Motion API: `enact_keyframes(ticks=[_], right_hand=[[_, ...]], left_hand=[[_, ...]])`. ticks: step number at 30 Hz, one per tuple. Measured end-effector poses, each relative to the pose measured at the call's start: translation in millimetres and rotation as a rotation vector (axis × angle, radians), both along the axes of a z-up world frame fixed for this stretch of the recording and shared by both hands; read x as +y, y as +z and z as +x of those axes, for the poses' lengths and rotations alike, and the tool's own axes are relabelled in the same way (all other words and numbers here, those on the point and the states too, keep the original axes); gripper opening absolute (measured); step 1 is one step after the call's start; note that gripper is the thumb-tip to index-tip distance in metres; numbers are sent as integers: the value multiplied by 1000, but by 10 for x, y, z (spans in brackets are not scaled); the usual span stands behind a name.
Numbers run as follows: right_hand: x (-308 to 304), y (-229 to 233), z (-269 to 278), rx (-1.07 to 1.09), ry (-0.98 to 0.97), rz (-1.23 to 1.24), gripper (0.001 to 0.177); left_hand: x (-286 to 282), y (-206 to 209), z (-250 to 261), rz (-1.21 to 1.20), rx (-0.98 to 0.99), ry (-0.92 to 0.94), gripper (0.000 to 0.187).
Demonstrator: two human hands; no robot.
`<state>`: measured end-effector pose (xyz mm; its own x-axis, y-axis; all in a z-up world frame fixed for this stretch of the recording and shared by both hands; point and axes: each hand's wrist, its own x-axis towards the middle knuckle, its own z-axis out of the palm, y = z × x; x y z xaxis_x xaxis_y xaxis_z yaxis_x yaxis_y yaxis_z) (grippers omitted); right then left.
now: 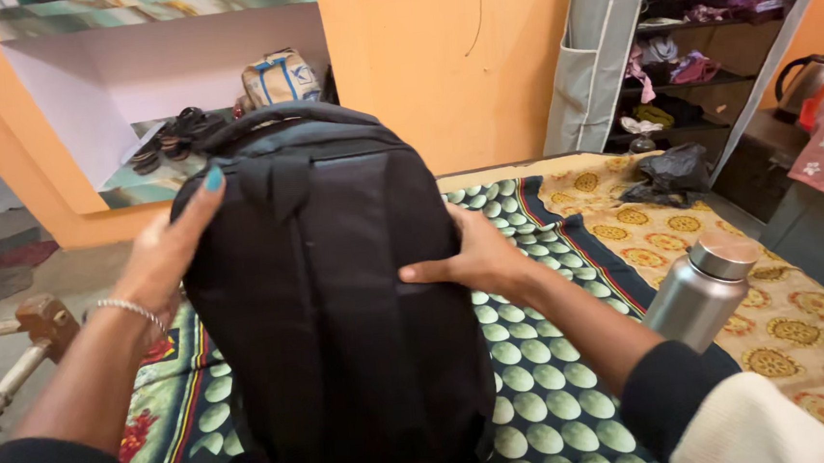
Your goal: The person places a black backpack on a bed, unzips it, and removes folded clothes, laying them on the bed. They then place a phone, a red box, papers, and small items into the backpack compartments and zip the pockets closed.
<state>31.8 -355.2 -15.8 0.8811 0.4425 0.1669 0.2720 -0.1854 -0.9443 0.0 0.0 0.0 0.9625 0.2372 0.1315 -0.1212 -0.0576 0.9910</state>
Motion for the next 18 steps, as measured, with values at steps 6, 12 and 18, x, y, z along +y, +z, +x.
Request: enact_keyframes(ticks=[6, 12, 18], right_hand=[[-172, 111, -157, 117, -50, -174, 69], [-211, 223, -299, 328, -241, -337, 81], [-240, 8, -255, 873, -270, -145, 99]], left_hand=[[-123, -387, -303, 41, 222, -37, 82], [-172, -157, -265, 241, 62, -81, 74], [-381, 268, -279, 450, 56, -90, 94]])
